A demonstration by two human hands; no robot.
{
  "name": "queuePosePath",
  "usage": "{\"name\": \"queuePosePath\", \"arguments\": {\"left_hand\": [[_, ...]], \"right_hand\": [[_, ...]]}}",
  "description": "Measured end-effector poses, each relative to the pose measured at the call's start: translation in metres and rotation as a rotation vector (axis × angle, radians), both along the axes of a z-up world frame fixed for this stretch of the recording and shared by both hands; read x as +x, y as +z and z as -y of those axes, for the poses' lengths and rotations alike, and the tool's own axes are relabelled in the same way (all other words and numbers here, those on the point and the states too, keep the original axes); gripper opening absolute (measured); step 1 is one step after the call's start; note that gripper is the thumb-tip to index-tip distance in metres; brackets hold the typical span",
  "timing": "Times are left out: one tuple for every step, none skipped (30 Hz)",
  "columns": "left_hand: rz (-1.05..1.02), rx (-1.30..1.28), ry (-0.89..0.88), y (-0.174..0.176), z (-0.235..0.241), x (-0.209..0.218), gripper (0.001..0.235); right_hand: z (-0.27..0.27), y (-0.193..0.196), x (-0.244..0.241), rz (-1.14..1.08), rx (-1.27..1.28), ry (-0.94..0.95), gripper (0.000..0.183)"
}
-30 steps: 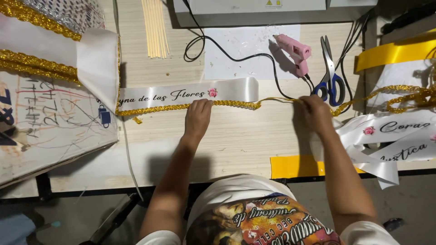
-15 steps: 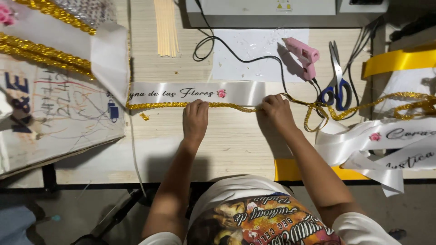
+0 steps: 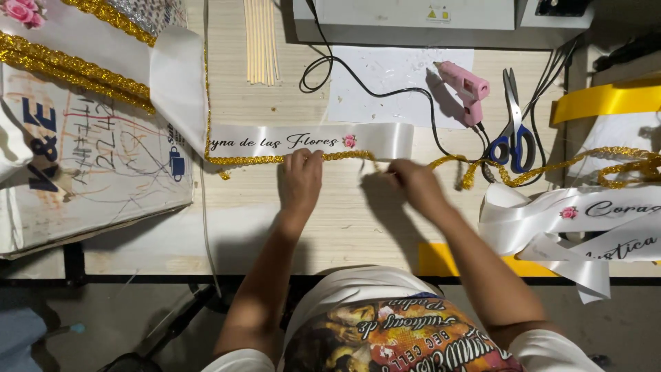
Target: The person decorates a white sash with a gold glittery trim. They use a hot glue gun to apply glue to the sash and then press the trim onto it, smoothing it down with their fingers.
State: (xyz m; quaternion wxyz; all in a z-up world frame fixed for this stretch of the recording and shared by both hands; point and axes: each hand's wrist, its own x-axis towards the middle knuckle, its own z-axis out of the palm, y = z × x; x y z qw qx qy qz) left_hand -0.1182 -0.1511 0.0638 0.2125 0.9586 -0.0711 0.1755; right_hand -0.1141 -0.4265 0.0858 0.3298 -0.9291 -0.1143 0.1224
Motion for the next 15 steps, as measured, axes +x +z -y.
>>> {"name": "queuePosePath", "arguments": {"left_hand": [[0.0, 0.001, 0.0, -0.001, 0.005, 0.001, 0.017], [-0.085, -0.108, -0.019, -0.003, 0.009, 0.003, 0.017], [-0.169, -0.216, -0.037, -0.004, 0.013, 0.004, 0.019], [-0.172, -0.217, -0.036, -0.003, 0.016, 0.012, 0.019], [-0.515, -0.327, -0.018, -0.002, 0.019, 0.021, 0.029], [-0.855, -0.434, 0.004, -0.001, 0.021, 0.031, 0.04], [-0.853, -0.435, 0.006, -0.013, 0.017, 0.032, 0.04], [-0.982, -0.644, -0.062, -0.026, 0.013, 0.035, 0.039], [-1.105, -0.857, -0.134, -0.039, 0.01, 0.038, 0.041], [-1.104, -0.856, -0.135, -0.039, -0.001, 0.04, 0.041], [-1.093, -0.926, -0.084, -0.039, -0.012, 0.042, 0.033], [-1.085, -0.995, -0.031, -0.039, -0.023, 0.042, 0.025], [-1.086, -0.995, -0.031, -0.041, -0.038, 0.042, 0.025], [-1.044, -1.015, -0.01, -0.044, -0.052, 0.043, 0.022], [-1.002, -1.034, 0.011, -0.046, -0.066, 0.044, 0.019]], "right_hand": [[-0.019, -0.001, -0.008, 0.0, 0.001, 0.0, 0.012], [-0.037, -0.002, -0.016, 0.037, 0.079, 0.016, 0.011], [-0.057, -0.003, -0.025, 0.075, 0.158, 0.032, 0.011], [-0.071, -0.002, -0.032, 0.072, 0.157, 0.033, 0.011], [-0.086, 0.0, -0.039, 0.078, 0.203, 0.032, 0.01], [-0.102, 0.002, -0.045, 0.087, 0.25, 0.033, 0.011], [-0.106, -0.004, -0.047, 0.088, 0.251, 0.035, 0.011], [-0.11, -0.01, -0.049, 0.019, 0.249, 0.057, 0.006], [-0.113, -0.016, -0.05, -0.05, 0.248, 0.08, 0.01], [-0.11, -0.012, -0.047, -0.048, 0.247, 0.079, 0.01], [-0.106, -0.008, -0.044, -0.006, 0.364, 0.112, 0.017], [-0.103, -0.005, -0.042, 0.032, 0.48, 0.145, 0.03], [-0.087, -0.004, -0.035, 0.032, 0.48, 0.144, 0.03], [-0.07, -0.002, -0.029, 0.21, 0.264, 0.195, 0.031], [-0.053, -0.001, -0.023, 0.385, 0.044, 0.244, 0.032]]}}
